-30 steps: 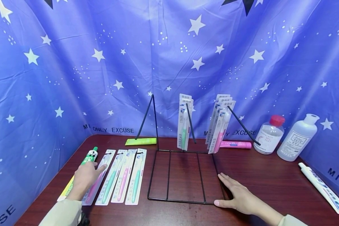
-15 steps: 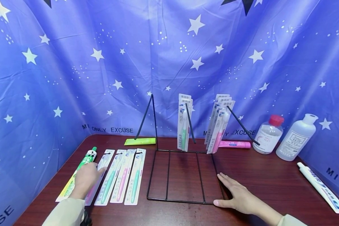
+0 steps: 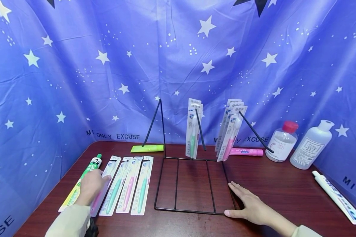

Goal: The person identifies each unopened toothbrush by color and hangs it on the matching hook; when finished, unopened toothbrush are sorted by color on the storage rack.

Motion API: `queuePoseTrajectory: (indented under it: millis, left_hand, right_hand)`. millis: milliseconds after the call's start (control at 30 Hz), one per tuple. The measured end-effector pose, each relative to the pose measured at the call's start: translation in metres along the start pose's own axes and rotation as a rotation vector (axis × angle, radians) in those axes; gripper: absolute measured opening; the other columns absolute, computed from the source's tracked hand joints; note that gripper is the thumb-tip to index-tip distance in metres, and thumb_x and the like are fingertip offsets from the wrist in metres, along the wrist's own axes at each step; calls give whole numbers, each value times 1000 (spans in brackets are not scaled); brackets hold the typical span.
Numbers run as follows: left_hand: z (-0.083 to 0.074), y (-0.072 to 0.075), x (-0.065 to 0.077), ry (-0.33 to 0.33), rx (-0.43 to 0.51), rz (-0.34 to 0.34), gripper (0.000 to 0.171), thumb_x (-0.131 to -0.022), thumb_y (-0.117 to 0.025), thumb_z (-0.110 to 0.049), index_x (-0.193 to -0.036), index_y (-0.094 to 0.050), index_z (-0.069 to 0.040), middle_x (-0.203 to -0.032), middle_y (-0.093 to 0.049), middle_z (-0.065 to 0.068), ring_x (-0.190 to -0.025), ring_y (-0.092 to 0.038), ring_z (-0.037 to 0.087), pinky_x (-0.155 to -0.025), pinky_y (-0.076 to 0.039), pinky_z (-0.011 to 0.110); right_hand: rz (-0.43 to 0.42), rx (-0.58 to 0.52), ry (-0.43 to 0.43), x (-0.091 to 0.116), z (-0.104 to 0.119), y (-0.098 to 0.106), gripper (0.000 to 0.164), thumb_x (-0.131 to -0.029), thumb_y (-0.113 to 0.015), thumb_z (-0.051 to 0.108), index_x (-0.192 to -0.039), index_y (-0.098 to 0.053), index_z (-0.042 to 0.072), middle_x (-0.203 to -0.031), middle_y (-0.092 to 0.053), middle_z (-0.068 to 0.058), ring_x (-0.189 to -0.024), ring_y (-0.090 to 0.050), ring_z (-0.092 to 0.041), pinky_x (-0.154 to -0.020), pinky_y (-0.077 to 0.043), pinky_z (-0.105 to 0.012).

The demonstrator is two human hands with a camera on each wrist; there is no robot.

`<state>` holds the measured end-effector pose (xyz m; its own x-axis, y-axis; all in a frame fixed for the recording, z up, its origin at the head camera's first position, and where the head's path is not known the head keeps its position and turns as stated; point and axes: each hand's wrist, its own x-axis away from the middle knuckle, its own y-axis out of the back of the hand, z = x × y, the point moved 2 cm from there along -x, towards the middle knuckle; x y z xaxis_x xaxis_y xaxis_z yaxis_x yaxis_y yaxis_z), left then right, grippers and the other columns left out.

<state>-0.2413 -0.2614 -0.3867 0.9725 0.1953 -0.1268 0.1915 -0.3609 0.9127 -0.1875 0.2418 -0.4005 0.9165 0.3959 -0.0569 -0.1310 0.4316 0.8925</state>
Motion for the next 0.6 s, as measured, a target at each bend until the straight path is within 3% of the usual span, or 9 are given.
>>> queuePoseTrajectory:
  millis: [333,600]
  left_hand:
    - [2,11,-2,82,97,36,17,-81,-57,-13,-75,-61,1,-68,-57,13,-62,-52,24,-51,-40,34]
    - [9,17,-3,129,151,79,23,-79,-60,-17,-86,-64,4,-80,-59,20,-69,-52,27,-54,-38,33]
  right_hand:
    - [10,-6,4,0,1,1,90,-73,-67,53,-137,-35,-2,-139,-33,-25,-124,-31,-45,-89,-30,-64]
    - [7,-8,9,0,1,2,90,-74,-67,52,-137,-35,-3,-139,-33,-25,-123,-31,-46,-88,-30,-65]
